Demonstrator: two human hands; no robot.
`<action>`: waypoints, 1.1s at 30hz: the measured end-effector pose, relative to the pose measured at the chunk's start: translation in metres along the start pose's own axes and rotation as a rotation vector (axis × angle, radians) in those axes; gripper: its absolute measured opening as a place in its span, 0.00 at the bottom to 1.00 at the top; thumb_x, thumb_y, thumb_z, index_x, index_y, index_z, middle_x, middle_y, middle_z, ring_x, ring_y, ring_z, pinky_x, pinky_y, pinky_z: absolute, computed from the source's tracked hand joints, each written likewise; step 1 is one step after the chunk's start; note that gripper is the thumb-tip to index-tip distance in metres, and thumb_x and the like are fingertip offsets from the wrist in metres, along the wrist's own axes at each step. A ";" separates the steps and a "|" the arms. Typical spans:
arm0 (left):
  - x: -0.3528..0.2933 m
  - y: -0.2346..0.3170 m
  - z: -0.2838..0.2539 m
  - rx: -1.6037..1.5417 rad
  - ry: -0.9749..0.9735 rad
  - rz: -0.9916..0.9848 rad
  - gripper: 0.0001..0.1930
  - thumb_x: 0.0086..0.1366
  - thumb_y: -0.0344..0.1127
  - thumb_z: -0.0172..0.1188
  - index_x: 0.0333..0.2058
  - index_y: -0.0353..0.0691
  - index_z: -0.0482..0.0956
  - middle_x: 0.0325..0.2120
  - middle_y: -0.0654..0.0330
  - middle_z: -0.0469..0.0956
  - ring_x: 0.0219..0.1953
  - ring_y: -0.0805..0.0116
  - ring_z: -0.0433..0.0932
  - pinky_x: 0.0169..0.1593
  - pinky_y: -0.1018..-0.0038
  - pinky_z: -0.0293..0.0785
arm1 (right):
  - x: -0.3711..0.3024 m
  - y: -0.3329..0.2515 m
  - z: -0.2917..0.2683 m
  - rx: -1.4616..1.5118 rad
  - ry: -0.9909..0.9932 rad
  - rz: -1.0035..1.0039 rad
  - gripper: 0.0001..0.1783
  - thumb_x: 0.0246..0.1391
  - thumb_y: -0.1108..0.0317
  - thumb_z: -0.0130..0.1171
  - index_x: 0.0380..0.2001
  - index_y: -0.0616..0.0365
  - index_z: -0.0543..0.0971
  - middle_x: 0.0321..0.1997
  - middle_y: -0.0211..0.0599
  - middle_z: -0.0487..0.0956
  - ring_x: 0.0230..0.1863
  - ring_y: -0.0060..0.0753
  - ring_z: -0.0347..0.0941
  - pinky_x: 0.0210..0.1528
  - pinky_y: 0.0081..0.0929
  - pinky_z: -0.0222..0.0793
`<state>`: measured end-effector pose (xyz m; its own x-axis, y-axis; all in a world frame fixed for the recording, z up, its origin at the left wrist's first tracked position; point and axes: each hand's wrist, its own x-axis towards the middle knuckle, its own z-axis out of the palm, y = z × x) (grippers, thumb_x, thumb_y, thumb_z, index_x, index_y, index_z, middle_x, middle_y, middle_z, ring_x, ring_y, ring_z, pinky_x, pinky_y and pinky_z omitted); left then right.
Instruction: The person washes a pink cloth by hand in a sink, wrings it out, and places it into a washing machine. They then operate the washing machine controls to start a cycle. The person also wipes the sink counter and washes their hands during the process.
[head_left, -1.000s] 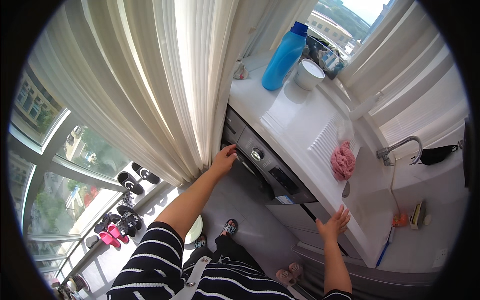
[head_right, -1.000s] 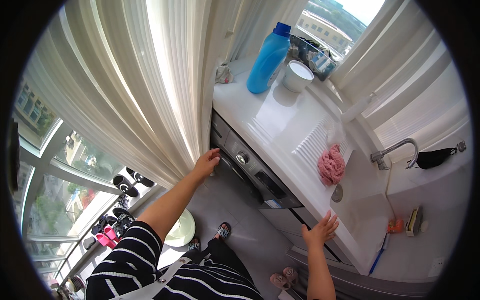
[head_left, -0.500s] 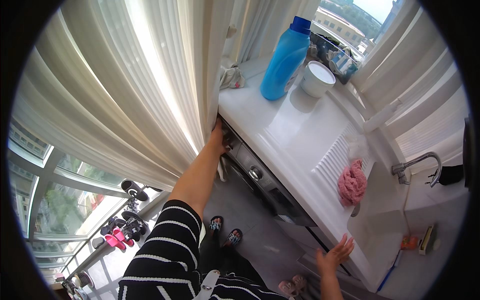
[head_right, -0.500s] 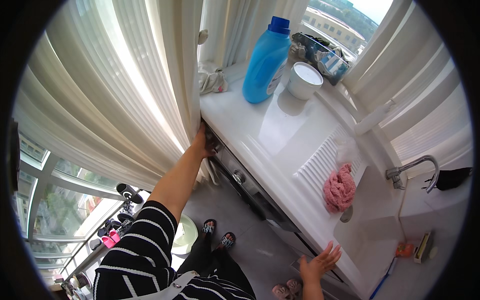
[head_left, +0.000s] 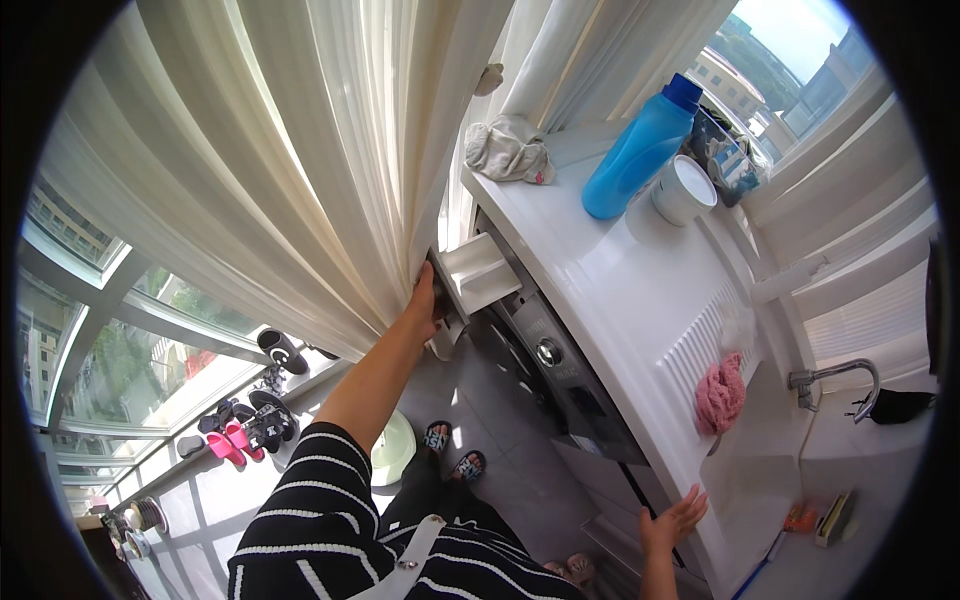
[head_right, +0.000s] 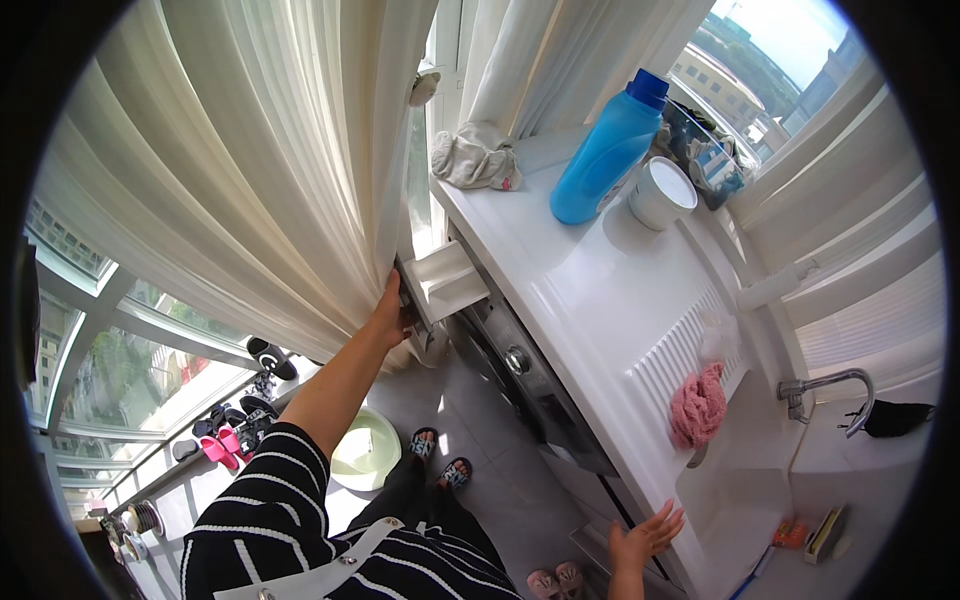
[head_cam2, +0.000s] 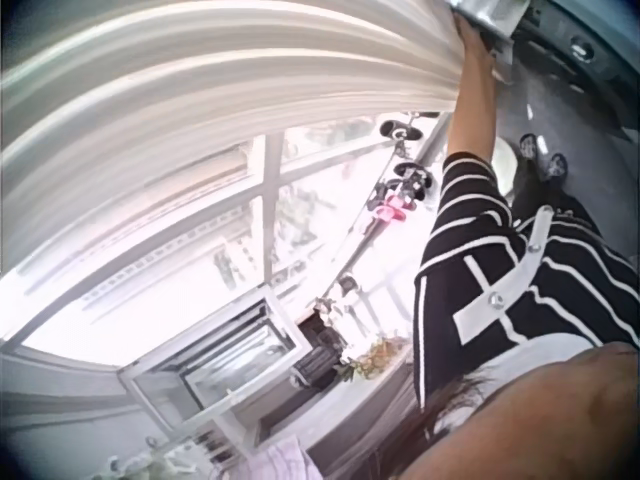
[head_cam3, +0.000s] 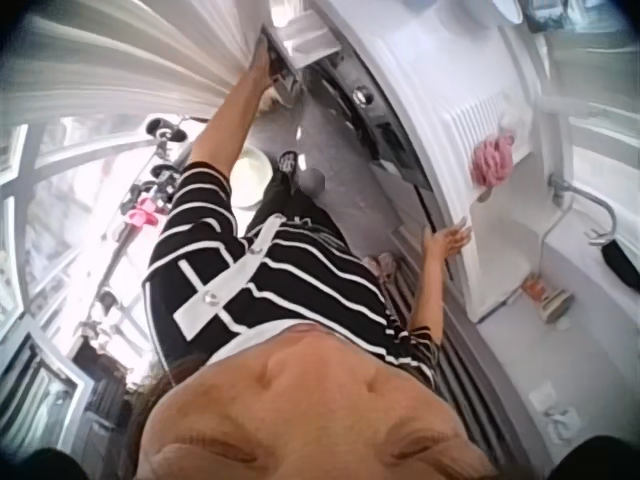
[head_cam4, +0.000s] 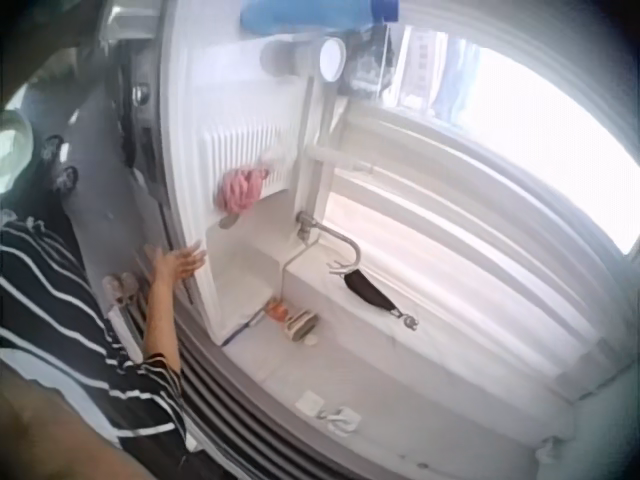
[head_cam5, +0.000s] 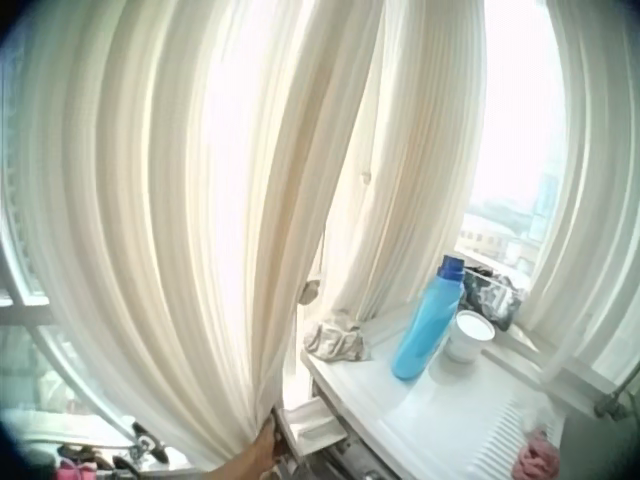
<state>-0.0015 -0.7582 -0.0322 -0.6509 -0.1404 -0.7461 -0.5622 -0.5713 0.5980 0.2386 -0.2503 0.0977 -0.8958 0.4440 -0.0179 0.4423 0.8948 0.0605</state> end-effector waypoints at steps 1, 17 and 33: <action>-0.001 -0.001 -0.007 0.007 0.006 0.007 0.51 0.51 0.82 0.33 0.65 0.52 0.51 0.62 0.49 0.56 0.64 0.53 0.53 0.64 0.48 0.27 | 0.000 0.000 0.001 -0.008 0.001 0.005 0.63 0.33 0.64 0.71 0.67 0.48 0.39 0.71 0.52 0.38 0.71 0.58 0.32 0.63 0.61 0.42; -0.029 0.004 -0.022 0.029 0.063 0.187 0.42 0.57 0.70 0.48 0.65 0.62 0.47 0.55 0.52 0.65 0.54 0.53 0.66 0.58 0.40 0.43 | 0.003 0.008 0.015 -0.029 0.044 -0.018 0.64 0.32 0.62 0.71 0.67 0.54 0.40 0.71 0.52 0.35 0.71 0.60 0.29 0.62 0.65 0.42; 0.029 0.013 0.074 -0.067 -0.057 0.308 0.38 0.62 0.42 0.59 0.65 0.51 0.47 0.40 0.62 0.74 0.36 0.69 0.75 0.41 0.68 0.64 | 0.007 0.009 0.020 -0.079 0.068 -0.025 0.66 0.29 0.57 0.71 0.67 0.58 0.39 0.71 0.54 0.36 0.70 0.60 0.32 0.63 0.61 0.43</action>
<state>-0.0656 -0.7096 -0.0241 -0.8137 -0.2704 -0.5146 -0.3008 -0.5616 0.7708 0.2374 -0.2379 0.0780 -0.9085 0.4152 0.0474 0.4177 0.8979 0.1394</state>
